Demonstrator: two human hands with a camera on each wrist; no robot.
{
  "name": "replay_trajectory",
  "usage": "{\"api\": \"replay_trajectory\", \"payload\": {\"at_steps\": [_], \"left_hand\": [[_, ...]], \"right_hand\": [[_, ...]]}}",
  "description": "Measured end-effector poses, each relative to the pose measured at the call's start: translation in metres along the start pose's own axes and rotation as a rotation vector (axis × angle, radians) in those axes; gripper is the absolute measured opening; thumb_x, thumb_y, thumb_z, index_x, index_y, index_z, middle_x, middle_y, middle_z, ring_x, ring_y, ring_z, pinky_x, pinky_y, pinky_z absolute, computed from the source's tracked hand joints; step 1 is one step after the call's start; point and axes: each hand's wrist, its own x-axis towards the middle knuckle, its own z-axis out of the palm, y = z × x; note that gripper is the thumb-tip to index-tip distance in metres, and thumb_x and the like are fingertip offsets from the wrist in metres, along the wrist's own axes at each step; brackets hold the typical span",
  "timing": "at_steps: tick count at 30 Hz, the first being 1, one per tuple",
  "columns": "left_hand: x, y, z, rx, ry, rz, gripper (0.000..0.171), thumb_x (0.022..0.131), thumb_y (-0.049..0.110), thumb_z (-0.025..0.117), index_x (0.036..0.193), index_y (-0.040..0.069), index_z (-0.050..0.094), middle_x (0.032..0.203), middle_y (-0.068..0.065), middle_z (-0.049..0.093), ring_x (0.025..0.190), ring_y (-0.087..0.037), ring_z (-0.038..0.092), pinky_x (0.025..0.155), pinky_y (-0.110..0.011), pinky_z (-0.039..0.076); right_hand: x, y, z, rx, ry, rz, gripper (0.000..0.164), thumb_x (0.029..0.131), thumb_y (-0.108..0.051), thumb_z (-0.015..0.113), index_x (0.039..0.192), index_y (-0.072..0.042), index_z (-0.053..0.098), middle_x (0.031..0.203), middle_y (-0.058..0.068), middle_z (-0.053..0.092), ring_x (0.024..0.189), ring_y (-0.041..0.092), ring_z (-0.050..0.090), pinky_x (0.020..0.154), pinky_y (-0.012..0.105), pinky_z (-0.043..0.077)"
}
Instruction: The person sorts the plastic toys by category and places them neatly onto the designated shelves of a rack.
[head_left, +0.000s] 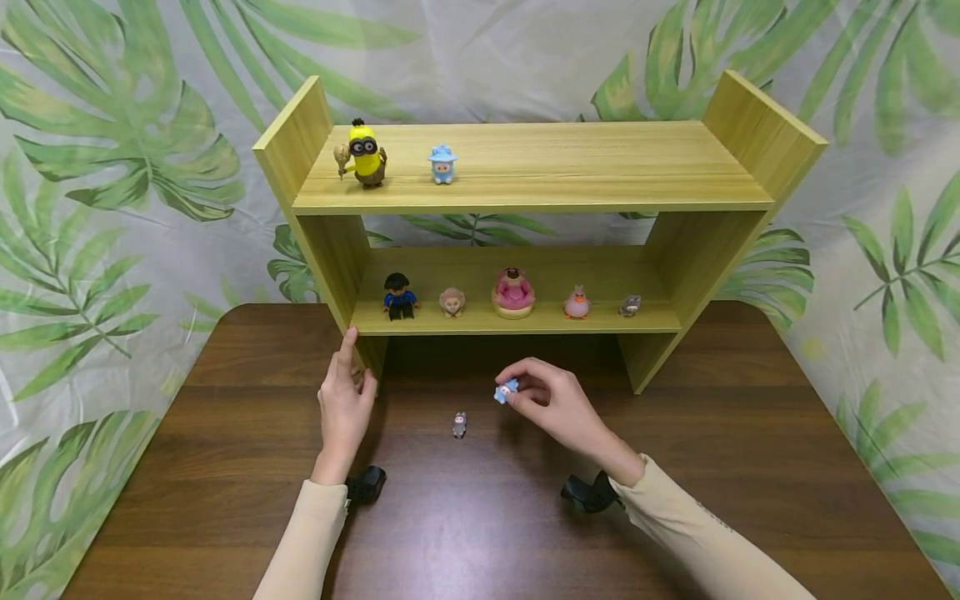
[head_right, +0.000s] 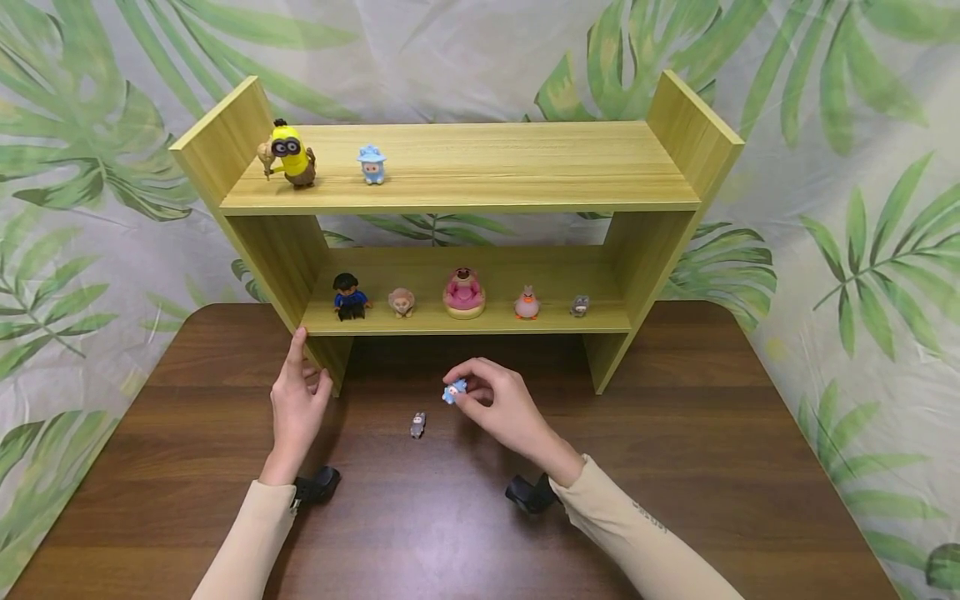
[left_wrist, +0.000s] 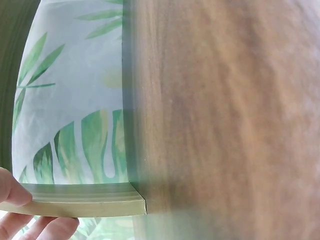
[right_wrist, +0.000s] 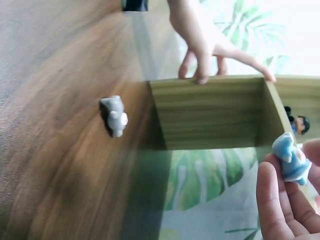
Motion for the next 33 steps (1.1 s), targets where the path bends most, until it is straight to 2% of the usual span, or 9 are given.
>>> {"api": "replay_trajectory", "payload": {"at_steps": [9, 17, 24, 33], "left_hand": [[0.0, -0.001, 0.0, 0.004, 0.004, -0.002, 0.09, 0.08, -0.018, 0.055, 0.149, 0.033, 0.027, 0.086, -0.015, 0.047, 0.06, -0.026, 0.047, 0.051, -0.039, 0.042], [-0.001, -0.001, 0.0, 0.009, -0.008, -0.01, 0.087, 0.082, -0.016, 0.054, 0.149, 0.033, 0.027, 0.087, -0.017, 0.048, 0.061, -0.027, 0.048, 0.052, -0.04, 0.044], [0.0, -0.001, -0.001, 0.005, -0.016, -0.017, 0.087, 0.082, -0.015, 0.054, 0.149, 0.033, 0.026, 0.088, -0.017, 0.049, 0.061, -0.029, 0.05, 0.053, -0.041, 0.045], [0.0, -0.001, 0.0, 0.002, -0.013, -0.012, 0.089, 0.082, -0.016, 0.054, 0.15, 0.034, 0.026, 0.088, -0.017, 0.049, 0.06, -0.029, 0.049, 0.052, -0.039, 0.043]], "right_hand": [[0.002, -0.009, -0.005, -0.041, 0.034, -0.075, 0.014, 0.089, -0.004, 0.066, 0.101, -0.009, 0.066, 0.098, 0.006, 0.064, 0.087, 0.019, 0.061, 0.078, 0.029, 0.053], [0.005, -0.017, -0.013, -0.047, 0.049, -0.109, 0.016, 0.088, 0.001, 0.065, 0.102, -0.008, 0.066, 0.101, 0.002, 0.065, 0.085, 0.02, 0.063, 0.077, 0.029, 0.053], [0.007, -0.026, -0.024, -0.05, 0.063, -0.141, 0.019, 0.088, 0.004, 0.063, 0.105, -0.004, 0.064, 0.104, 0.009, 0.065, 0.086, 0.019, 0.063, 0.078, 0.028, 0.052], [0.013, -0.041, -0.034, -0.056, 0.1, -0.194, 0.018, 0.087, 0.006, 0.064, 0.105, 0.002, 0.064, 0.103, 0.011, 0.065, 0.086, 0.022, 0.063, 0.077, 0.028, 0.052]]}}
